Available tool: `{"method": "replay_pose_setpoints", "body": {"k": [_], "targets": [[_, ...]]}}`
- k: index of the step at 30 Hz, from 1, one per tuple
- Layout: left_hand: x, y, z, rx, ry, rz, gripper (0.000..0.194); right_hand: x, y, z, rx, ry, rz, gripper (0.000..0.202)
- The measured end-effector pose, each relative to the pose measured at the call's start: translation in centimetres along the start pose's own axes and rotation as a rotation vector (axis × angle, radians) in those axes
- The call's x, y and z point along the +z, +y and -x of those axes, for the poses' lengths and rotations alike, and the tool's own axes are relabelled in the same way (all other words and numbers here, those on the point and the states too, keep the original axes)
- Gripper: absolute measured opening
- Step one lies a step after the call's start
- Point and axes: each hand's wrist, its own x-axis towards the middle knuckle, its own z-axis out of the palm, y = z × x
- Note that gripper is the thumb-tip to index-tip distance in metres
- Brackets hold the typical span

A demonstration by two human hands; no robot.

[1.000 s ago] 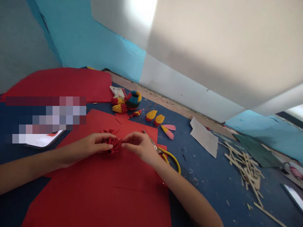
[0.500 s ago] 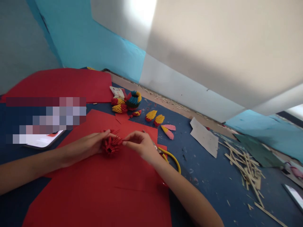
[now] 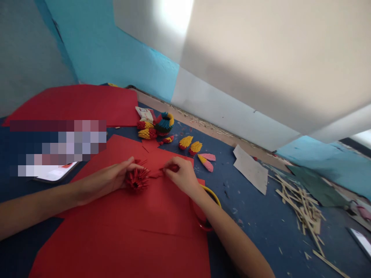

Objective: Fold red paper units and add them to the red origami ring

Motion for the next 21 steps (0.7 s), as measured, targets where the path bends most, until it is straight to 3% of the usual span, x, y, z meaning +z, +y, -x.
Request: {"method": "replay_pose_setpoints", "body": {"k": [3, 6, 9, 12, 15, 21], "targets": [[0.0, 0.0, 0.0, -0.004, 0.003, 0.004, 0.051, -0.3, 0.0, 0.0, -0.031, -0.043, 0.269, 0.007], [-0.1, 0.1, -0.1, -0.009, 0.022, 0.012, 0.053, -0.4, -0.6, 0.2, -0.047, -0.048, 0.324, 0.006], [-0.1, 0.1, 0.0, -0.008, 0.033, -0.018, 0.052, 0.1, -1.6, 0.5, -0.055, -0.016, 0.126, 0.016], [0.0, 0.1, 0.1, 0.022, 0.053, -0.193, 0.041, 1.1, -2.7, 1.1, -0.011, -0.071, -0.118, 0.026], [0.1, 0.0, 0.3, 0.076, 0.04, -0.407, 0.033, 1.9, -3.3, 1.5, 0.028, -0.126, -0.279, 0.025], [0.3, -0.1, 0.4, 0.145, 0.061, -0.599, 0.023, 2.4, -3.5, 1.5, 0.137, -0.122, -0.507, 0.026]]}}
